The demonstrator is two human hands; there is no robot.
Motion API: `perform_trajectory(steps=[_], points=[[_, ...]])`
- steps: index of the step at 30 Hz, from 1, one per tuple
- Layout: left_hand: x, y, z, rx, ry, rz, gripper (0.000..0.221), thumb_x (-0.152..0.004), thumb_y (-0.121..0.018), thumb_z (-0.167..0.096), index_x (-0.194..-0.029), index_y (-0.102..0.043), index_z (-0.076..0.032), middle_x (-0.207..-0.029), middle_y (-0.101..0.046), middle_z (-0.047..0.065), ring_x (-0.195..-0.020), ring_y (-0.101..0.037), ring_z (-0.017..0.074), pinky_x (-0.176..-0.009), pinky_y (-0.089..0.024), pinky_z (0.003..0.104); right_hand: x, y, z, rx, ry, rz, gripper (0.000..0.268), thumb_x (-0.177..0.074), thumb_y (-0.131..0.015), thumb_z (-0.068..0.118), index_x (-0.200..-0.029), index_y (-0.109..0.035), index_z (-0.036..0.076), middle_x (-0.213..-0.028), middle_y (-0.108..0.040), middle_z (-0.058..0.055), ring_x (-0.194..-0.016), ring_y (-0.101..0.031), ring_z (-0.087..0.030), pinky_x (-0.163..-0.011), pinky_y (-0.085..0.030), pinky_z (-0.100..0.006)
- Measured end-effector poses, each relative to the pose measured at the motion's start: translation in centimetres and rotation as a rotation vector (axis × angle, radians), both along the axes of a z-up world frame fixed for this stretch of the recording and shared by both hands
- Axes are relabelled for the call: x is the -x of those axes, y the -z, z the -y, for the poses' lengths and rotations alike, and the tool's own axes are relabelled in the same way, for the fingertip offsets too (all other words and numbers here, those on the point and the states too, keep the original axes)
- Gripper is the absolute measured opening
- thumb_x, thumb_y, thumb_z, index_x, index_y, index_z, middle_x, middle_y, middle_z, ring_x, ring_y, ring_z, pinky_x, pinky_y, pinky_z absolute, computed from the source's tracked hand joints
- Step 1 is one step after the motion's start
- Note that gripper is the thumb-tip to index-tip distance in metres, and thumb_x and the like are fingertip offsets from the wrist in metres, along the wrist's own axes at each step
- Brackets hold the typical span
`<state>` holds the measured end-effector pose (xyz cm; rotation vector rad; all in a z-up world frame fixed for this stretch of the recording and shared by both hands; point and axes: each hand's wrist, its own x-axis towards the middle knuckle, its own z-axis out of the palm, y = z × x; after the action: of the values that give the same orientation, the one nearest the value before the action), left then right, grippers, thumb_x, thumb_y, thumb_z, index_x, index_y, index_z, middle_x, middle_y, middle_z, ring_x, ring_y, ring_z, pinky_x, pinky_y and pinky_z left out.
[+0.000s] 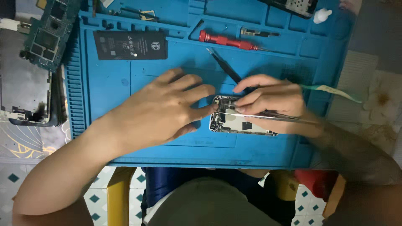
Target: The person cleans the interior of a disassembled smartphone with a toothbrush, then uses tweezers to remove small components and a screwdriver to unscrew parts. The person works on a blue mat with various tools and phone parts visible.
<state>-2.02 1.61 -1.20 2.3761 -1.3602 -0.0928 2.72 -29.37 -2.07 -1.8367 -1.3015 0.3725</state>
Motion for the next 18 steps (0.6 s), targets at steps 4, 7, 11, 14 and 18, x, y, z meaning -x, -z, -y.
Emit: perform_trajectory(steps=[4, 7, 11, 14, 18], points=[[0.0, 0.1, -0.1, -0.013, 0.005, 0.002, 0.048, -0.082, -0.08, -0.032, -0.126, -0.072, -0.015, -0.137, -0.059, 0.009, -0.123, -0.055, 0.0326, -0.101, -0.044, 0.051, 0.5, -0.5, -0.9, -0.06, 0.092, -0.08, 0.016, -0.083, -0.084, 0.001, -0.093, -0.072, -0.001, -0.102, -0.076, -0.015, -0.111, -0.071, -0.04, -0.094, -0.063, -0.046], [0.0, 0.0, 0.0, -0.008, 0.002, 0.025, 0.048, -0.083, -0.079, -0.034, -0.127, -0.071, -0.015, -0.136, -0.059, 0.009, -0.122, -0.055, 0.0321, -0.1, -0.045, 0.05, 0.4, -0.7, -1.0, -0.047, 0.06, -0.045, 0.017, -0.085, -0.083, 0.003, -0.096, -0.071, -0.001, -0.104, -0.075, -0.016, -0.112, -0.071, -0.04, -0.092, -0.064, -0.045], [0.0, -0.1, 0.0, -0.013, 0.002, 0.009, 0.048, -0.081, -0.08, -0.033, -0.125, -0.071, -0.016, -0.139, -0.058, 0.009, -0.124, -0.055, 0.0324, -0.101, -0.045, 0.051, 0.4, -0.8, -0.9, -0.016, 0.031, -0.037, 0.016, -0.088, -0.079, 0.007, -0.1, -0.073, -0.001, -0.106, -0.075, -0.017, -0.113, -0.07, -0.041, -0.095, -0.063, -0.047], [0.1, 0.2, 0.0, -0.018, 0.002, 0.033, 0.048, -0.081, -0.08, -0.036, -0.125, -0.071, -0.016, -0.138, -0.058, 0.008, -0.123, -0.055, 0.0324, -0.101, -0.044, 0.051, 0.6, -0.6, -1.1, -0.065, 0.075, -0.062, 0.014, -0.086, -0.081, 0.002, -0.095, -0.072, -0.002, -0.103, -0.075, -0.017, -0.112, -0.071, -0.042, -0.093, -0.065, -0.047], [0.0, 0.2, 0.0, -0.005, 0.003, 0.028, 0.053, -0.079, -0.082, -0.036, -0.127, -0.072, -0.015, -0.138, -0.061, 0.01, -0.124, -0.056, 0.0335, -0.102, -0.045, 0.052, 0.5, -0.9, -0.9, -0.05, 0.069, -0.044, 0.012, -0.088, -0.078, 0.004, -0.096, -0.071, -0.002, -0.104, -0.075, -0.017, -0.111, -0.071, -0.041, -0.095, -0.063, -0.047]])
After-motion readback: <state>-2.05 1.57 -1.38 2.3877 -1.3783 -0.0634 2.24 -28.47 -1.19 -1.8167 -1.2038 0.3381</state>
